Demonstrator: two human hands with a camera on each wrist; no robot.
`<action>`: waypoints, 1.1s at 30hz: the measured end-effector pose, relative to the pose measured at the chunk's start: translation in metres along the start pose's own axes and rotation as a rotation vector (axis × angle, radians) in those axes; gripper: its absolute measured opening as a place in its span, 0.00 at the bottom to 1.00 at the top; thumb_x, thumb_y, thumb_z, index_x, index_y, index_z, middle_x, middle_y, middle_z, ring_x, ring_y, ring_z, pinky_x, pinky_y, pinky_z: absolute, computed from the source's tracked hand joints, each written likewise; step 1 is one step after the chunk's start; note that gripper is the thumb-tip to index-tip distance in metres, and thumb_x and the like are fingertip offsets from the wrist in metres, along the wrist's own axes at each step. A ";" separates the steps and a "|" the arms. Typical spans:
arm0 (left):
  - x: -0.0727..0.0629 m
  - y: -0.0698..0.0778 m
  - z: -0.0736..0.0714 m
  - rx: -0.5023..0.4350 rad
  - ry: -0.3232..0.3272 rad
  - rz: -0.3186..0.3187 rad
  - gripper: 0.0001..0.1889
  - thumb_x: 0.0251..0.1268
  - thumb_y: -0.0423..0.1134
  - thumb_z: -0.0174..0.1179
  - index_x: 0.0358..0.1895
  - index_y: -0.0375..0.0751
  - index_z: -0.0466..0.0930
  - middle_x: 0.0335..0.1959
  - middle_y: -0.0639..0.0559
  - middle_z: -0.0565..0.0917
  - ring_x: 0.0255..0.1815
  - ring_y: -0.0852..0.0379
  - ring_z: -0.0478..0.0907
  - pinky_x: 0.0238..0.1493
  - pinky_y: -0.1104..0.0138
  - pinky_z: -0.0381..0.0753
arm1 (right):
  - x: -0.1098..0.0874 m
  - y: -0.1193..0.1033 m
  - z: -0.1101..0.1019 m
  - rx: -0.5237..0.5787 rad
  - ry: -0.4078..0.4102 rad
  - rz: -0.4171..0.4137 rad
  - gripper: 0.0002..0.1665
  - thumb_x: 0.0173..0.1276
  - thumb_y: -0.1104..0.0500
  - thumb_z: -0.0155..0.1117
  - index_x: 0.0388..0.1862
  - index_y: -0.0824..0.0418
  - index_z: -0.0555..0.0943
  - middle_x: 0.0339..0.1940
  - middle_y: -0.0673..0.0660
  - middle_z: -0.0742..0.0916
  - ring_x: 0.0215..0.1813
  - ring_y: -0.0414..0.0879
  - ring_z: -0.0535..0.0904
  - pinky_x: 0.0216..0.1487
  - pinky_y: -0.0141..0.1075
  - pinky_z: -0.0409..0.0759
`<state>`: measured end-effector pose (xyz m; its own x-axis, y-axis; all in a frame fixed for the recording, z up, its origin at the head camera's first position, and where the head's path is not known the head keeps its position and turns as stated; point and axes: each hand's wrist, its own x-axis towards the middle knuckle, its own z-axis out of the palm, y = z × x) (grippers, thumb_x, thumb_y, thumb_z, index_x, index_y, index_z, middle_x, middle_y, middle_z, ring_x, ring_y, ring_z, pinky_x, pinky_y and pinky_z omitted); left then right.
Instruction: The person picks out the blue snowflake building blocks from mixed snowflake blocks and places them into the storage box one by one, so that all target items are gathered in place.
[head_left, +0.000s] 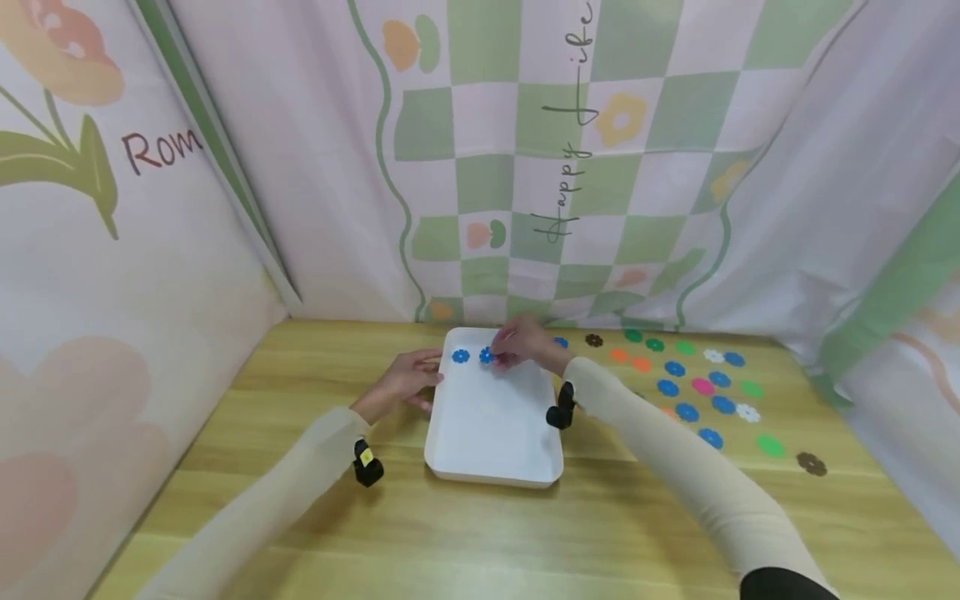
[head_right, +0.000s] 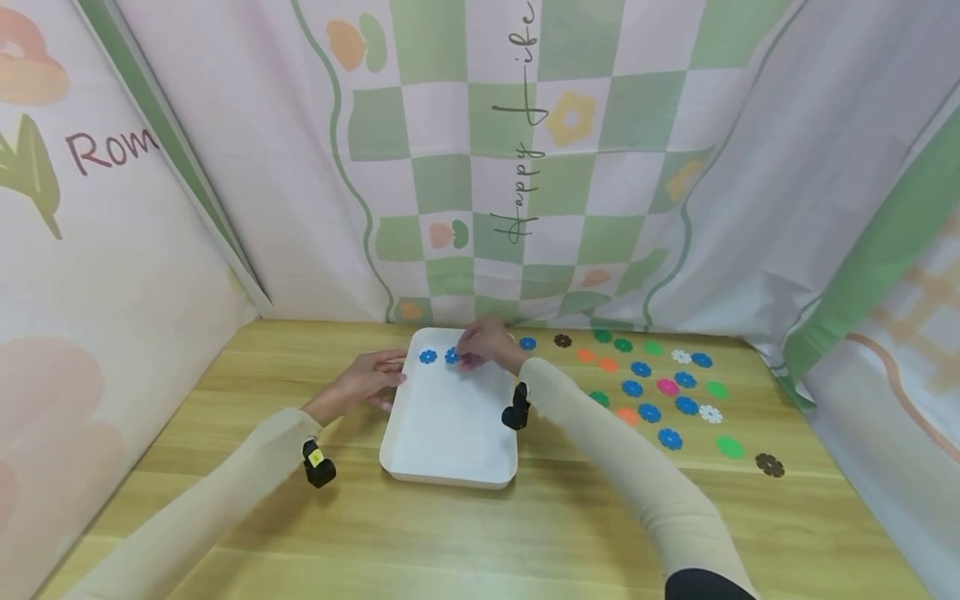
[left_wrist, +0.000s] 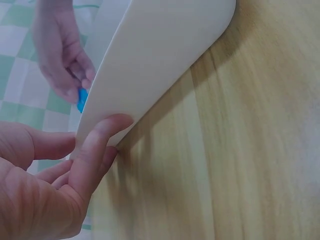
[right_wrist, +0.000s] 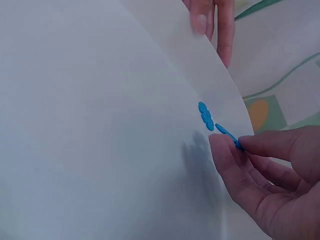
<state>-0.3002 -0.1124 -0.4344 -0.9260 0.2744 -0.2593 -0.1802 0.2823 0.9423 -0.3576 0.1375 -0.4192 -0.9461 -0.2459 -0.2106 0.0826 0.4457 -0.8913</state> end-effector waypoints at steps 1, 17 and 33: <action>0.000 0.000 0.000 -0.003 0.002 -0.003 0.31 0.76 0.27 0.57 0.80 0.36 0.63 0.74 0.31 0.72 0.61 0.37 0.83 0.31 0.64 0.92 | 0.001 0.001 0.004 0.003 -0.007 0.008 0.08 0.72 0.72 0.65 0.46 0.78 0.83 0.38 0.69 0.91 0.32 0.48 0.90 0.43 0.43 0.94; 0.002 -0.001 -0.004 -0.029 -0.031 -0.039 0.29 0.78 0.30 0.57 0.79 0.36 0.64 0.74 0.30 0.72 0.61 0.37 0.83 0.34 0.64 0.93 | 0.010 -0.002 0.056 -0.152 0.030 -0.032 0.04 0.67 0.69 0.72 0.33 0.70 0.84 0.24 0.60 0.90 0.20 0.41 0.83 0.27 0.32 0.89; 0.000 0.007 -0.005 -0.020 -0.069 -0.069 0.31 0.78 0.29 0.56 0.81 0.37 0.61 0.72 0.30 0.74 0.65 0.36 0.80 0.37 0.63 0.93 | -0.013 -0.014 -0.003 -0.119 -0.009 -0.127 0.11 0.76 0.68 0.62 0.52 0.74 0.80 0.47 0.70 0.87 0.43 0.58 0.88 0.44 0.41 0.93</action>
<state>-0.3027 -0.1149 -0.4265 -0.8863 0.3178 -0.3367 -0.2496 0.2847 0.9256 -0.3472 0.1374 -0.4027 -0.9437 -0.3143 -0.1033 -0.0757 0.5090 -0.8574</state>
